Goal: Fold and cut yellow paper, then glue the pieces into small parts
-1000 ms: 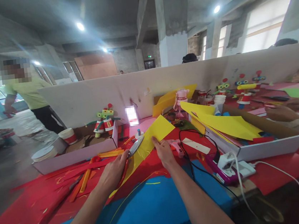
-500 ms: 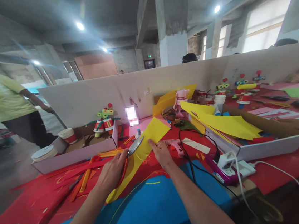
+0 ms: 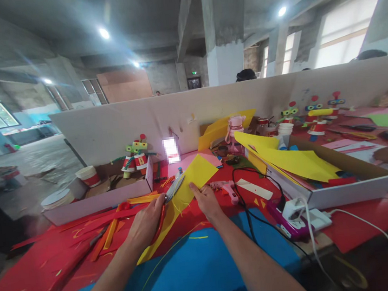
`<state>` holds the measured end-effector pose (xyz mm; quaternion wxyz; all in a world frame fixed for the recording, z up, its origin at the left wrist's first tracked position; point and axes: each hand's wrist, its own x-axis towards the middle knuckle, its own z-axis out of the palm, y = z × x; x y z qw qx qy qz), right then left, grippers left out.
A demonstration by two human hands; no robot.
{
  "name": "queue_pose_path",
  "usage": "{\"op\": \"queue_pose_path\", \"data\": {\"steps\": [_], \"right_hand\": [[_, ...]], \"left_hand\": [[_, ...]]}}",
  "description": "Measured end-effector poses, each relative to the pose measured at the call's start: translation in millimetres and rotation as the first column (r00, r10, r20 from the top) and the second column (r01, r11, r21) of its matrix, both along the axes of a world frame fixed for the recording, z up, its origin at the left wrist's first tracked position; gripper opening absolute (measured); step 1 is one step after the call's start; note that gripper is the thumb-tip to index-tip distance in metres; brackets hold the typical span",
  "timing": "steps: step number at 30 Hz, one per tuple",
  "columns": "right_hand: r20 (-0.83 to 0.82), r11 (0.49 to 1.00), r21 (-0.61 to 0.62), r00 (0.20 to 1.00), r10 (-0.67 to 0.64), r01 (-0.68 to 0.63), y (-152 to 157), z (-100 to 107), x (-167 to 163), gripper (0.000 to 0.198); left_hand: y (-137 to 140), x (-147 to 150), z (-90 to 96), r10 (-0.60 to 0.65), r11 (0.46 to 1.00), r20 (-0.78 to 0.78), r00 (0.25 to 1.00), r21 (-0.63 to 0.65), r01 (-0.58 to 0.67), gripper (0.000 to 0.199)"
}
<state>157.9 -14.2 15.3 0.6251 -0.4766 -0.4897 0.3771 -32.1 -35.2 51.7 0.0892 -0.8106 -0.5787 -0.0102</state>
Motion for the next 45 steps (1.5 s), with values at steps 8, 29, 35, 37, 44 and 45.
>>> {"op": "queue_pose_path", "data": {"steps": [8, 29, 35, 37, 44, 45], "right_hand": [[-0.001, 0.999, 0.005, 0.999, -0.047, 0.047, 1.3, -2.3, 0.6, 0.064], [-0.241, 0.995, 0.096, 0.97, 0.024, -0.001, 11.9, 1.1, 20.3, 0.049], [-0.178, 0.995, 0.104, 0.984, 0.03, -0.011, 8.8, -2.1, 12.7, 0.051], [-0.192, 0.994, 0.108, 0.981, 0.04, -0.02, 8.8, -3.0, 11.6, 0.049], [-0.203, 0.994, 0.109, 0.979, 0.036, -0.014, 11.1, -6.8, 10.9, 0.047], [-0.205, 0.994, 0.107, 0.978, 0.034, -0.013, 11.0, -6.7, 10.8, 0.046]], "left_hand": [[-3.7, 2.0, 6.6, 0.0, 1.0, -0.002, 1.0, -0.019, 0.0, 0.041], [0.2, -1.0, 3.1, -0.053, 0.999, -0.021, 0.998, 0.002, 0.053, 0.044], [-0.2, -1.6, 0.5, -0.052, 0.997, 0.049, 0.997, 0.053, 0.049, 0.037], [-0.2, -1.2, -0.7, -0.051, 0.998, 0.052, 0.997, 0.046, 0.048, 0.037], [1.2, 2.3, -2.5, -0.023, 1.0, 0.042, 0.999, 0.017, 0.022, 0.036], [0.7, 2.9, -1.1, -0.021, 1.0, 0.039, 0.999, 0.011, 0.021, 0.037]]}}
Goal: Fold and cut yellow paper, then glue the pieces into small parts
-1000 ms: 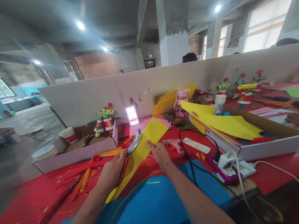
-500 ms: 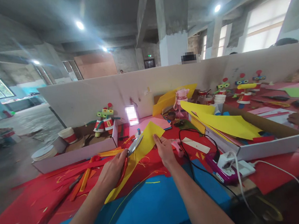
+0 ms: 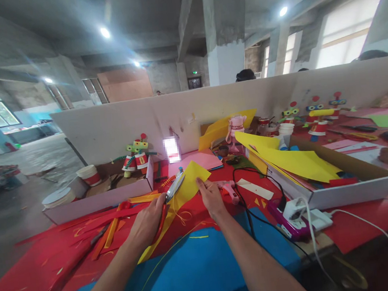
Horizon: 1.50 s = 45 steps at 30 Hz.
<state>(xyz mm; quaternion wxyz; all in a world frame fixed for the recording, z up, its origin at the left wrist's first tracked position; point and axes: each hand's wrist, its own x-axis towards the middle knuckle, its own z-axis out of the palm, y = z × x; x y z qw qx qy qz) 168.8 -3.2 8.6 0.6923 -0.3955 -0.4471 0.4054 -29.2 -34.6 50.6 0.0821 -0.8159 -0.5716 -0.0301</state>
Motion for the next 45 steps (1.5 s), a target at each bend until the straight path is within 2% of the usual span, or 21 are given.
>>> {"op": "queue_pose_path", "data": {"steps": [9, 18, 25, 29, 34, 39, 45], "right_hand": [[-0.062, 1.0, 0.016, 0.998, 0.025, -0.024, -2.9, 6.5, -1.8, 0.044], [-0.082, 0.999, -0.011, 0.996, 0.046, -0.047, -5.6, 10.3, -1.0, 0.045], [-0.169, 0.996, 0.026, 0.981, 0.09, -0.087, -0.4, 9.6, 9.1, 0.039], [-0.117, 0.995, -0.002, 0.989, 0.095, -0.095, -0.9, 9.3, 7.4, 0.042], [-0.055, 0.988, 0.046, 0.987, 0.15, -0.148, -5.6, 7.4, -1.5, 0.043], [0.025, 0.997, 0.01, 0.997, 0.071, -0.071, -6.0, 2.7, -4.5, 0.047], [0.066, 0.999, -0.021, 0.997, 0.044, -0.043, -3.9, 1.4, -4.1, 0.053]], "left_hand": [[-9.9, 7.5, 16.8, 0.029, 0.995, -0.032, 0.999, -0.099, -0.032, 0.034], [-8.5, 3.8, 12.8, 0.015, 0.995, -0.058, 0.998, -0.098, -0.02, 0.035], [-5.1, -0.1, 8.2, -0.031, 0.996, -0.068, 0.997, -0.082, 0.025, 0.037], [-3.1, -1.6, 3.7, -0.037, 0.998, -0.04, 0.999, -0.044, 0.035, 0.037], [-0.3, -3.5, -2.8, -0.051, 0.999, 0.076, 0.996, 0.018, 0.05, 0.038], [-2.0, 0.6, -1.6, -0.037, 0.998, 0.119, 0.992, -0.043, 0.042, 0.037], [-6.9, 6.6, 7.7, 0.016, 0.995, 0.067, 0.998, -0.1, -0.009, 0.035]]}}
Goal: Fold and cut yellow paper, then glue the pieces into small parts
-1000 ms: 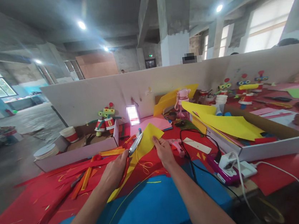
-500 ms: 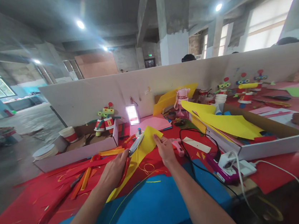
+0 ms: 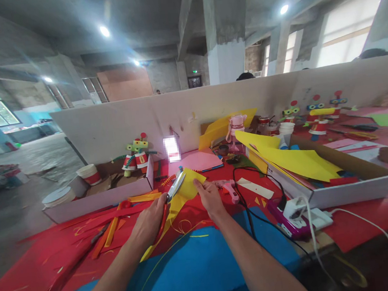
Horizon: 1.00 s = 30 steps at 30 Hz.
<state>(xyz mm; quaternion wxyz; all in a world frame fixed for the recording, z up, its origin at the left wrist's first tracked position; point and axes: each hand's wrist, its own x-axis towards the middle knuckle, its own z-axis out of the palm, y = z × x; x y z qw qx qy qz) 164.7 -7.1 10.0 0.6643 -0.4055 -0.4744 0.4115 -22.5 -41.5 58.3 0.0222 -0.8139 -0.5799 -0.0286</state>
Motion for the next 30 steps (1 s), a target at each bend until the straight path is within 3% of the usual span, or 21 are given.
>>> {"op": "queue_pose_path", "data": {"steps": [18, 24, 30], "right_hand": [[0.018, 1.0, -0.016, 1.0, -0.025, 0.025, 1.1, -0.8, 0.3, 0.052], [-0.01, 0.999, 0.016, 0.999, 0.032, -0.032, -0.5, 0.3, -1.0, 0.051], [-0.004, 1.0, -0.009, 1.0, -0.019, 0.019, 1.5, -0.9, 0.3, 0.051]], "left_hand": [[-4.1, 1.2, 6.7, 0.011, 0.999, -0.029, 1.0, -0.051, -0.012, 0.035], [-0.6, -2.0, 0.1, -0.021, 1.0, 0.032, 0.999, 0.0, 0.021, 0.036], [0.7, -3.3, -2.0, -0.033, 0.999, -0.008, 0.999, 0.008, 0.033, 0.038]]}}
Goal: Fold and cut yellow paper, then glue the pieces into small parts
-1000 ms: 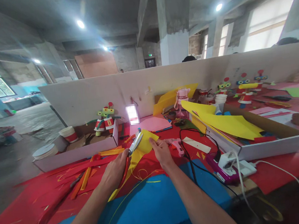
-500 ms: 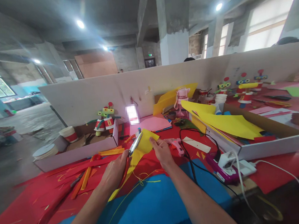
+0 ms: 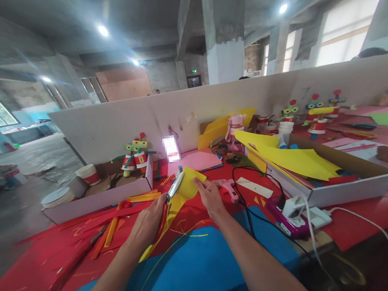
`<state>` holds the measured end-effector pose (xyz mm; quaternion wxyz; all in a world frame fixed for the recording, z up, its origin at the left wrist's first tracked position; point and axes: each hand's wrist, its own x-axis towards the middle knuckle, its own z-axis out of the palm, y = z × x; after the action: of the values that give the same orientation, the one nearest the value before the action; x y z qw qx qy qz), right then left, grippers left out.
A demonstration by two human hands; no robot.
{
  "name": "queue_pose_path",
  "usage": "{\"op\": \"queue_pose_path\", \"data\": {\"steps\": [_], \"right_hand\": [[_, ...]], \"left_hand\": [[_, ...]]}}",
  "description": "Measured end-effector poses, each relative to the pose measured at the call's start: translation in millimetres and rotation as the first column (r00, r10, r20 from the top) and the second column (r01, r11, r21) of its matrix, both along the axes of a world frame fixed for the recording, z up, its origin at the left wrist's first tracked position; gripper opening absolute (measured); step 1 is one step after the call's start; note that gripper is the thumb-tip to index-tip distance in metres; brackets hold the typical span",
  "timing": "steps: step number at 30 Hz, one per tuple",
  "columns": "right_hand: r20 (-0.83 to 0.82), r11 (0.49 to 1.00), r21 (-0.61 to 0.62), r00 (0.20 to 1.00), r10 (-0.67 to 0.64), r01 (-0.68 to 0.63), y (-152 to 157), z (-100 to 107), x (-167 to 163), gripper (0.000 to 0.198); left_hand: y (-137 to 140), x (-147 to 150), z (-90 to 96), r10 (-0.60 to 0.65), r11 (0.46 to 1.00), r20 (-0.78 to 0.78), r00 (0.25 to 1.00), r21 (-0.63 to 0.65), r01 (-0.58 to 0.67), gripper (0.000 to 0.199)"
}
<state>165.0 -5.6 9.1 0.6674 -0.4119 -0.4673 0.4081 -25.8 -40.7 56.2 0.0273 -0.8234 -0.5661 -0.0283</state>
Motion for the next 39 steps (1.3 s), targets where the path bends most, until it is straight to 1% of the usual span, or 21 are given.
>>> {"op": "queue_pose_path", "data": {"steps": [3, 7, 15, 18, 21, 26, 29, 32, 34, 37, 39], "right_hand": [[-0.006, 1.0, 0.001, 1.0, 0.006, -0.006, -2.7, 4.7, -0.7, 0.05], [0.015, 1.0, 0.004, 1.0, 0.016, -0.016, -6.9, 8.4, -4.0, 0.049], [0.123, 0.998, -0.024, 0.991, 0.052, -0.05, -3.0, -4.6, -8.2, 0.055], [0.14, 0.998, -0.023, 0.988, 0.059, -0.057, -2.7, -4.9, -7.7, 0.056], [0.148, 0.998, -0.019, 0.987, 0.057, -0.055, -2.4, -5.0, -7.2, 0.056], [0.147, 0.999, -0.033, 0.988, 0.037, -0.032, -2.5, -5.0, -7.0, 0.055], [0.097, 0.999, -0.037, 0.995, 0.024, -0.02, -3.9, -2.3, -7.6, 0.051], [-0.034, 0.998, -0.004, 0.997, 0.068, -0.068, -3.5, 2.8, -6.3, 0.042], [-0.164, 0.996, 0.017, 0.982, 0.095, -0.093, -1.2, 8.0, -2.2, 0.036], [-0.326, 0.998, 0.032, 0.944, 0.054, -0.046, 3.7, 20.7, 10.3, 0.032], [-0.381, 0.999, 0.05, 0.924, 0.026, -0.008, 6.2, 33.2, 22.4, 0.031]], "left_hand": [[-1.1, 1.2, 2.4, 0.007, 1.0, -0.016, 1.0, -0.022, -0.007, 0.04], [-1.8, 1.5, 3.6, 0.01, 1.0, 0.019, 1.0, -0.011, -0.01, 0.039], [-3.0, 2.1, 4.5, 0.031, 1.0, 0.053, 0.998, 0.001, -0.031, 0.038], [-3.3, 3.0, 5.7, 0.05, 0.999, 0.031, 0.998, -0.014, -0.05, 0.037], [-2.2, 2.7, 5.3, 0.044, 0.999, 0.033, 0.998, -0.025, -0.043, 0.036], [0.1, 0.7, -0.7, 0.045, 0.999, 0.055, 0.997, -0.025, -0.044, 0.04], [1.5, -1.5, -5.1, 0.031, 1.0, 0.095, 0.995, 0.0, -0.031, 0.035], [3.5, -8.2, -2.3, 0.045, 0.995, 0.138, 0.989, 0.077, -0.056, 0.034], [5.4, -17.2, 5.4, 0.077, 0.986, 0.156, 0.985, 0.131, -0.098, 0.036], [8.6, -37.9, 21.3, 0.152, 0.964, 0.132, 0.979, 0.198, -0.177, 0.041], [9.3, -54.6, 30.3, 0.257, 0.942, 0.07, 0.964, 0.204, -0.266, 0.043]]}}
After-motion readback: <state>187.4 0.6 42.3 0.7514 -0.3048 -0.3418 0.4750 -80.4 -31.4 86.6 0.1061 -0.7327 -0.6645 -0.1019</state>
